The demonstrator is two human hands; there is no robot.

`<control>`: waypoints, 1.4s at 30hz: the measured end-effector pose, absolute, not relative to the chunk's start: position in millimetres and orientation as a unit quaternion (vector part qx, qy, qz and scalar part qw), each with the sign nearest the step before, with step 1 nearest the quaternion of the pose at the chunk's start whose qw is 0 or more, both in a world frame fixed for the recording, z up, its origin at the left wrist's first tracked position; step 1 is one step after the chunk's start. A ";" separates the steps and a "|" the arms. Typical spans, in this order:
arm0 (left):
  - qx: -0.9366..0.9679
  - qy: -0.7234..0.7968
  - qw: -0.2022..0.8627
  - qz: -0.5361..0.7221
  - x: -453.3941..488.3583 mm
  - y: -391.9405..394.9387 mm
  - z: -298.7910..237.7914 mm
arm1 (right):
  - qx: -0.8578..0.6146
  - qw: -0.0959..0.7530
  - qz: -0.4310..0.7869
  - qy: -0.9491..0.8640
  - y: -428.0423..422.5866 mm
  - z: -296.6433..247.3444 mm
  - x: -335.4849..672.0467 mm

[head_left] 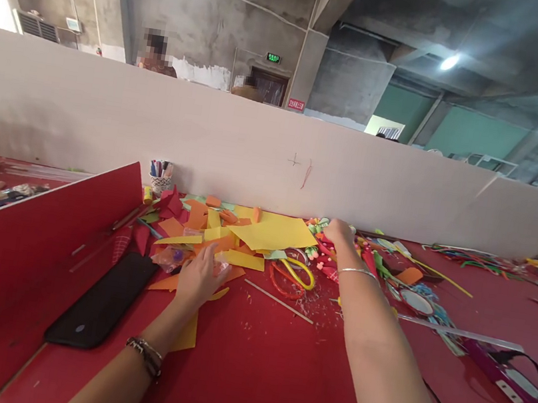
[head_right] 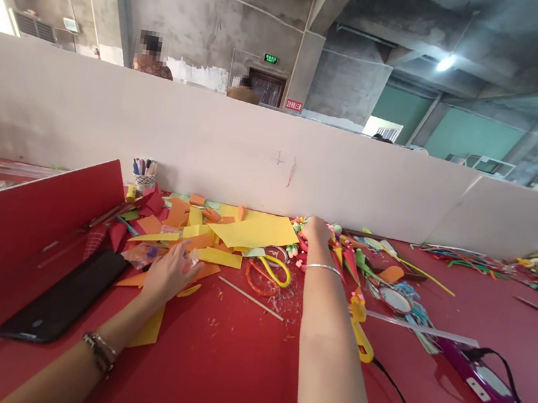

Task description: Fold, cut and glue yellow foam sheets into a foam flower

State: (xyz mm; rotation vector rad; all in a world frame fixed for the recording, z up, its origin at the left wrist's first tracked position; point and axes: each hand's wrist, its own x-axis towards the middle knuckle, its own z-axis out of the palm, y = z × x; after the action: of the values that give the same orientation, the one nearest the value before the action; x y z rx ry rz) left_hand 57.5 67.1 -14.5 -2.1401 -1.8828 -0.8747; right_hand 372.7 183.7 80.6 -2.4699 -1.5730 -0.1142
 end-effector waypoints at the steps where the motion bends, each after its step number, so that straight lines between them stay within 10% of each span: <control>1: -0.714 -0.630 0.079 -0.296 56.6 67.7 -14.2 | -0.823 0.098 -0.033 -0.559 184.1 82.5 359.8; 24: -0.644 -0.503 -0.156 -0.555 35.0 66.2 -2.6 | -0.257 0.064 0.162 -0.951 -52.4 9.5 197.3; 36: -0.816 -0.507 0.072 -0.268 3.4 28.8 1.2 | -0.327 0.126 0.179 -0.919 -94.0 4.0 234.4; 42: -0.937 -0.313 -0.047 -0.146 33.3 -17.0 6.0 | -0.331 0.126 0.170 -0.920 -89.1 1.4 230.7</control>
State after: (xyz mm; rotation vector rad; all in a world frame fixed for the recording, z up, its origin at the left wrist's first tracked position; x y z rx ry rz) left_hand 33.3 -17.0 6.0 -3.0366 -1.0129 -0.4717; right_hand 230.7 -89.1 1.4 -0.9641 -2.6781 0.4960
